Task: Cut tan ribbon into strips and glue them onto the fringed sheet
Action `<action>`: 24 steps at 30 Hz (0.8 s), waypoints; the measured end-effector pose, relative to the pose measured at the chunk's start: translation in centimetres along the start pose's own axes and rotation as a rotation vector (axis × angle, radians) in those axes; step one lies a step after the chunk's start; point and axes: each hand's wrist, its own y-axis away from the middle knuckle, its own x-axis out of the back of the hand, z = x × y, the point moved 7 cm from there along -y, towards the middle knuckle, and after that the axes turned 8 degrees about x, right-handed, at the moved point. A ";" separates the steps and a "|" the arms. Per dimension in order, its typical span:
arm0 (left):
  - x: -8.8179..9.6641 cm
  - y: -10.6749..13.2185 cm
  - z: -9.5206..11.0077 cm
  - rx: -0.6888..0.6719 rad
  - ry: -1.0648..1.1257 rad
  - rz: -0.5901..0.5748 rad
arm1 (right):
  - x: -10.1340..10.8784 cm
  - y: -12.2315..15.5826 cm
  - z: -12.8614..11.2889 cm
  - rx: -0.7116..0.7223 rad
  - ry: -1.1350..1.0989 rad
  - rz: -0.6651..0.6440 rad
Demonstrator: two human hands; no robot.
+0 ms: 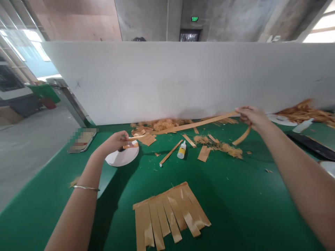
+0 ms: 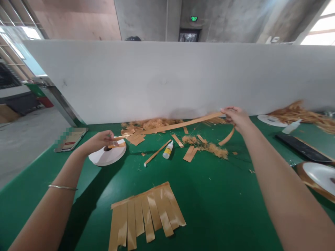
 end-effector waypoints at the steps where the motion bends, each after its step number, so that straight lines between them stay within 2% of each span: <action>1: -0.4 0.1 0.2 0.001 0.008 -0.022 | 0.0 -0.2 -0.3 -0.009 -0.001 -0.007; 4: -1.5 0.3 1.4 -0.016 0.032 -0.065 | 0.0 -1.0 -1.7 -0.032 0.012 -0.033; 8: -2.5 1.2 4.0 -0.094 0.091 -0.100 | -0.4 -2.5 -4.7 0.041 0.075 -0.058; 11: -3.5 1.8 5.8 -0.185 0.156 -0.145 | -1.7 -2.9 -6.3 0.087 0.170 -0.117; 14: -4.6 1.9 6.6 -0.245 0.184 -0.174 | -3.8 -2.1 -6.6 0.093 0.303 -0.211; 18: -6.5 1.7 6.9 -0.272 0.160 -0.226 | -6.4 1.3 -6.8 0.095 0.536 -0.282; 20: -7.3 1.6 7.2 -0.278 0.144 -0.242 | -7.6 4.0 -7.7 0.136 0.638 -0.258; 22: -7.9 1.7 7.5 -0.277 0.126 -0.247 | -9.4 7.4 -9.1 0.211 0.660 -0.292; 23: -8.1 1.8 7.6 -0.274 0.117 -0.249 | -10.8 9.3 -9.8 0.256 0.628 -0.378; 24: -8.3 1.8 7.6 -0.270 0.108 -0.255 | -12.7 11.6 -10.5 0.294 0.503 -0.551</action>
